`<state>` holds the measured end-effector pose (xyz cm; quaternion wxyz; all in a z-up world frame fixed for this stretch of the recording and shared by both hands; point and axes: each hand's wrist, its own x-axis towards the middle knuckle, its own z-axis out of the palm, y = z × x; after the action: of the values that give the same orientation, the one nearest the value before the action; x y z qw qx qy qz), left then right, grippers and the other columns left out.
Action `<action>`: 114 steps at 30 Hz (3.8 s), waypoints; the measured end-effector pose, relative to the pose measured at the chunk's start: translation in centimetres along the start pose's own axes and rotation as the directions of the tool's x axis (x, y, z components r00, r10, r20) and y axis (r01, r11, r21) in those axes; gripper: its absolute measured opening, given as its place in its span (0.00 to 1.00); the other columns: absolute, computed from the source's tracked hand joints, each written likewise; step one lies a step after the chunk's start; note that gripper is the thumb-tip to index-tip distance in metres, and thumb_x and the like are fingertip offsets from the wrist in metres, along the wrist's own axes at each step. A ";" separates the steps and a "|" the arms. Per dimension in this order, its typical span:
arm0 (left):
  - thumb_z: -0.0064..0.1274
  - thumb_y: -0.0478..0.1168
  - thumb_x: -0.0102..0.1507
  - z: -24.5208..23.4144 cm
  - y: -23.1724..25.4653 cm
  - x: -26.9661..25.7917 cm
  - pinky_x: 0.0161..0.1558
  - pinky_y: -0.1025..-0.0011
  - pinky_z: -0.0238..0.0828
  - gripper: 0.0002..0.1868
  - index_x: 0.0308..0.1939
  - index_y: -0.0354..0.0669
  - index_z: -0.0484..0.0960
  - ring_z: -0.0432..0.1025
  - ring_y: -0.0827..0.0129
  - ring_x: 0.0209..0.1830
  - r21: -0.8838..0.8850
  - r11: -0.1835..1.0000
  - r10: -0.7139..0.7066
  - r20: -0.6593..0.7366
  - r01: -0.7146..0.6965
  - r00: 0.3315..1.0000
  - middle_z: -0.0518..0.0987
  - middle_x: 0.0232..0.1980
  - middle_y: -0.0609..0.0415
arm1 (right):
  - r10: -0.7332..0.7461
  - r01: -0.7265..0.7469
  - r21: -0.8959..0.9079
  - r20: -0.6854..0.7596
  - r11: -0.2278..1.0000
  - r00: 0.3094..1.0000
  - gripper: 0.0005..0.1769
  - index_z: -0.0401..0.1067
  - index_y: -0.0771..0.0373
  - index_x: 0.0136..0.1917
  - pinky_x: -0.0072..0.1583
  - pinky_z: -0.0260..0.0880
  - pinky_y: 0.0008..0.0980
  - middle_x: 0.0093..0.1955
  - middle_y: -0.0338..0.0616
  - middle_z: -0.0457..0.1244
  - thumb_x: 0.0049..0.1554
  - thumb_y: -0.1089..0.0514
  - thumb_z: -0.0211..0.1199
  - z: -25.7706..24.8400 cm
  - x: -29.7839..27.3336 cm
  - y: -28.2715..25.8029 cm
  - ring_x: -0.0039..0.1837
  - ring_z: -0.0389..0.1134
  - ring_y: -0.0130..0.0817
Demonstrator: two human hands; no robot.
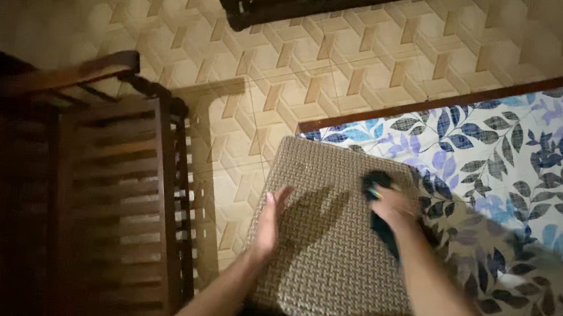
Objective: The person wipes the sides and top surface of a rectangular furniture cushion using a dark cloth held in their right hand.
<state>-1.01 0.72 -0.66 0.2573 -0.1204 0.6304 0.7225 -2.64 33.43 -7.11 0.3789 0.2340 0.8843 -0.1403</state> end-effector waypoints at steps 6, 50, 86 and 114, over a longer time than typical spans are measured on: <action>0.18 0.73 0.69 -1.4 -2.3 1.5 0.79 0.54 0.38 0.50 0.76 0.34 0.62 0.51 0.51 0.82 -0.027 0.980 0.196 -0.057 -0.198 0.979 0.63 0.79 0.39 | -0.476 0.476 -0.046 0.015 0.878 0.879 0.23 0.75 0.50 0.63 0.58 0.75 0.41 0.83 0.40 0.54 0.53 0.52 0.64 0.9 -11.2 -12.7 0.58 0.73 0.43; 0.11 0.77 0.63 -1.7 -1.6 1.5 0.79 0.54 0.36 0.56 0.78 0.35 0.54 0.49 0.55 0.83 -0.151 0.988 0.000 0.245 0.038 0.970 0.61 0.80 0.45 | -0.323 0.323 -0.009 -0.054 0.946 0.945 0.35 0.66 0.39 0.74 0.70 0.65 0.41 0.83 0.46 0.49 0.53 0.47 0.65 1.3 -15.3 -4.8 0.72 0.63 0.47; 0.16 0.78 0.64 -2.4 -2.8 2.5 0.79 0.55 0.37 0.57 0.78 0.33 0.53 0.50 0.52 0.83 -0.313 0.944 -0.029 0.232 0.103 0.972 0.58 0.81 0.39 | 0.046 -0.032 0.160 -0.087 0.987 0.995 0.33 0.66 0.40 0.74 0.45 0.76 0.36 0.63 0.42 0.65 0.56 0.46 0.65 4.5 -21.1 11.2 0.43 0.71 0.34; 0.15 0.77 0.64 -3.1 -3.6 3.7 0.79 0.54 0.34 0.55 0.79 0.36 0.53 0.48 0.53 0.83 -0.275 0.957 -0.021 0.270 0.098 0.963 0.58 0.81 0.41 | -0.010 0.023 0.164 -0.084 0.986 0.996 0.31 0.69 0.45 0.72 0.61 0.72 0.41 0.64 0.48 0.68 0.55 0.50 0.62 3.0 -15.5 9.4 0.58 0.72 0.42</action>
<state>-2.72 -1.21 -6.13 0.3407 -0.0782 0.4758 0.8071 13.43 35.42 1.56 0.3201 0.2627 0.8866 -0.2062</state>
